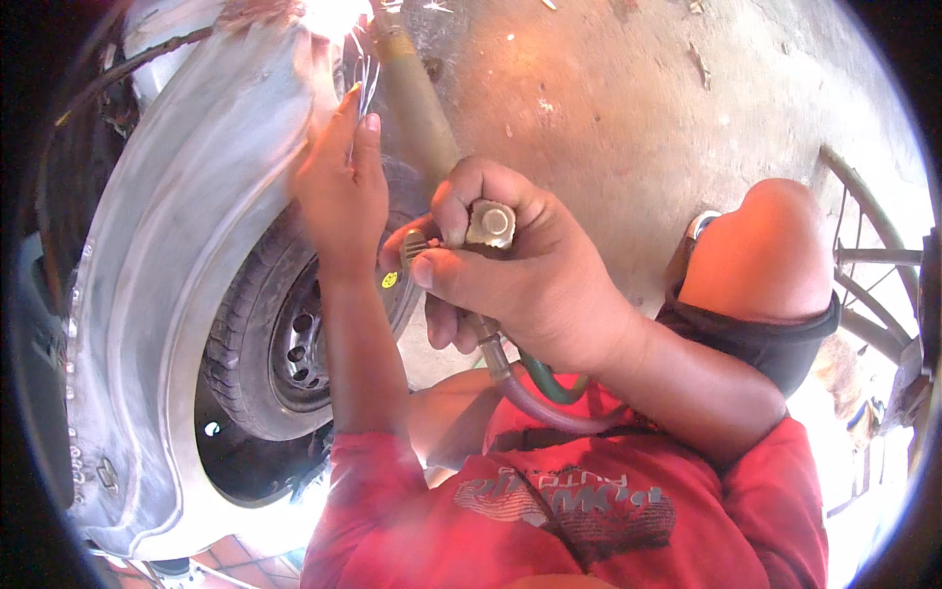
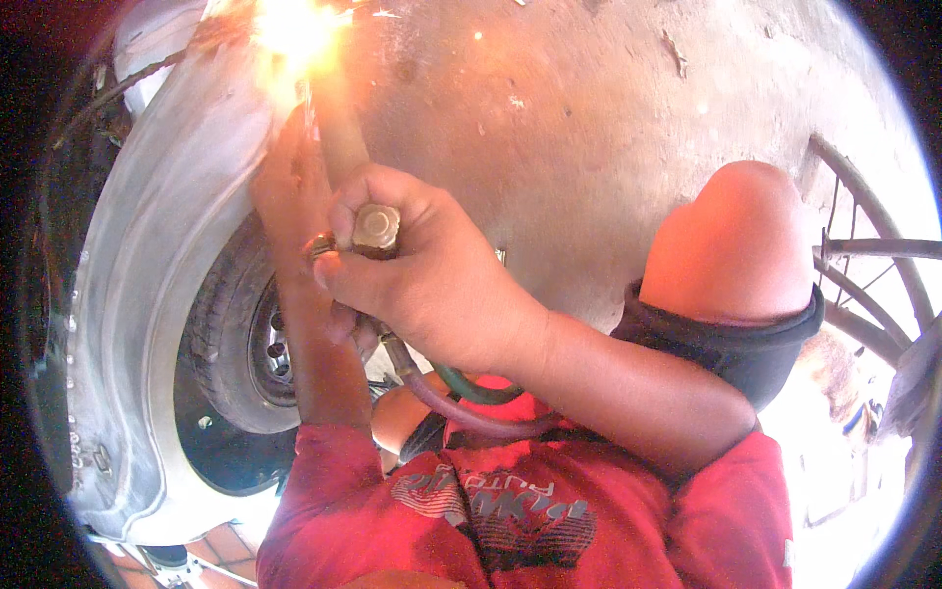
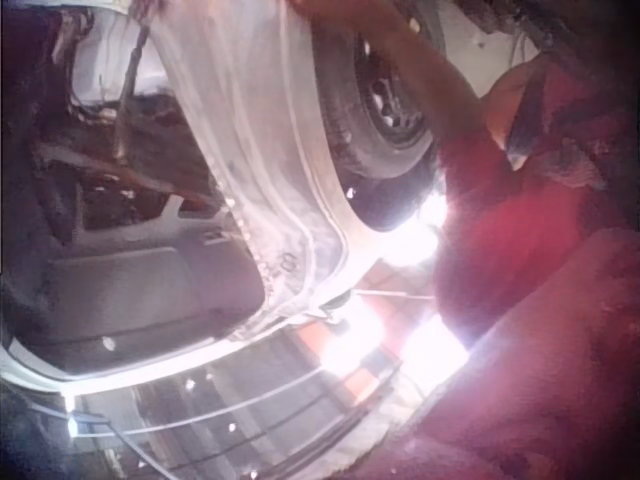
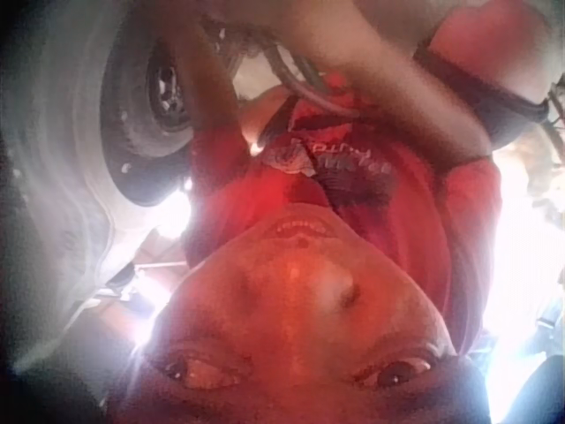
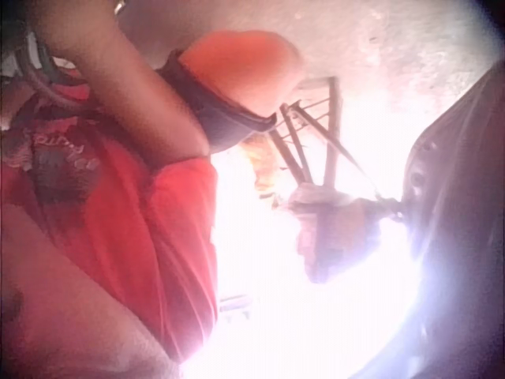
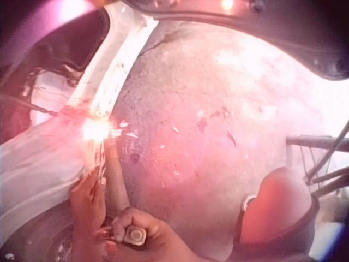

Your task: The person welds the inner wheel arch of a car using a welding torch and filler rod. They feed the rod into the molten pool while moving the torch along the seam to join metal sections.

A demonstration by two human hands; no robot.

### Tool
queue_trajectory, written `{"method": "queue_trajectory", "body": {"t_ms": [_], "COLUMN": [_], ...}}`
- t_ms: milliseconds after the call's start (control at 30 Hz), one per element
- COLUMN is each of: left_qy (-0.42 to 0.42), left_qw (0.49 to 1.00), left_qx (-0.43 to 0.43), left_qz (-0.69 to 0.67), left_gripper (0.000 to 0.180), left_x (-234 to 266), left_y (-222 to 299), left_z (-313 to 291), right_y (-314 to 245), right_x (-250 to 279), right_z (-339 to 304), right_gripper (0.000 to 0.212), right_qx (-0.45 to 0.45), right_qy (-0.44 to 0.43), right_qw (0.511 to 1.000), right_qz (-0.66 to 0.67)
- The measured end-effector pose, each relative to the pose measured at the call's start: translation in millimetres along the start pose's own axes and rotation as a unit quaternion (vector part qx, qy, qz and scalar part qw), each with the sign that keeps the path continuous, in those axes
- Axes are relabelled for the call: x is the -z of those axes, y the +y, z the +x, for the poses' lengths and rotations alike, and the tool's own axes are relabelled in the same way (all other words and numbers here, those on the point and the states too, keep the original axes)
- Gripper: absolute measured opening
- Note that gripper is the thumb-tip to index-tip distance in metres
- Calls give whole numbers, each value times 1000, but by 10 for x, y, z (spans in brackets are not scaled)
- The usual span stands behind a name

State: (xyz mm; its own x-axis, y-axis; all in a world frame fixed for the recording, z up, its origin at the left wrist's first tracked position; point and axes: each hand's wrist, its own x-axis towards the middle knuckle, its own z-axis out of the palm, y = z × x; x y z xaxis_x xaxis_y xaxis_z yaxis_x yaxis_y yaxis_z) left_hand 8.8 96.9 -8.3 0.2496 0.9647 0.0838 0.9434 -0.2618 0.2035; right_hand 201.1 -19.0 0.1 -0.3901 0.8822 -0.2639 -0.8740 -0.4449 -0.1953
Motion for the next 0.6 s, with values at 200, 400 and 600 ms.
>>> {"method": "queue_trajectory", "body": {"t_ms": [200, 400, 600], "left_qy": [17, 15, 32], "left_qw": [997, 969, 949], "left_qx": [47, 148, 165], "left_qz": [-53, -199, -267], "left_gripper": [34, 37, 36], "left_x": [132, 298, 369], "left_y": [40, 122, -28], "left_z": [-172, -354, -544], "right_y": [19, -15, 43], "right_x": [-80, -47, -134], "right_z": [-15, -4, -31], "right_gripper": [19, 21, 19], "right_qx": [38, 65, 61], "right_qy": [94, 155, 159], "right_qw": [987, 977, 965], "right_qz": [-121, -132, -199]}}
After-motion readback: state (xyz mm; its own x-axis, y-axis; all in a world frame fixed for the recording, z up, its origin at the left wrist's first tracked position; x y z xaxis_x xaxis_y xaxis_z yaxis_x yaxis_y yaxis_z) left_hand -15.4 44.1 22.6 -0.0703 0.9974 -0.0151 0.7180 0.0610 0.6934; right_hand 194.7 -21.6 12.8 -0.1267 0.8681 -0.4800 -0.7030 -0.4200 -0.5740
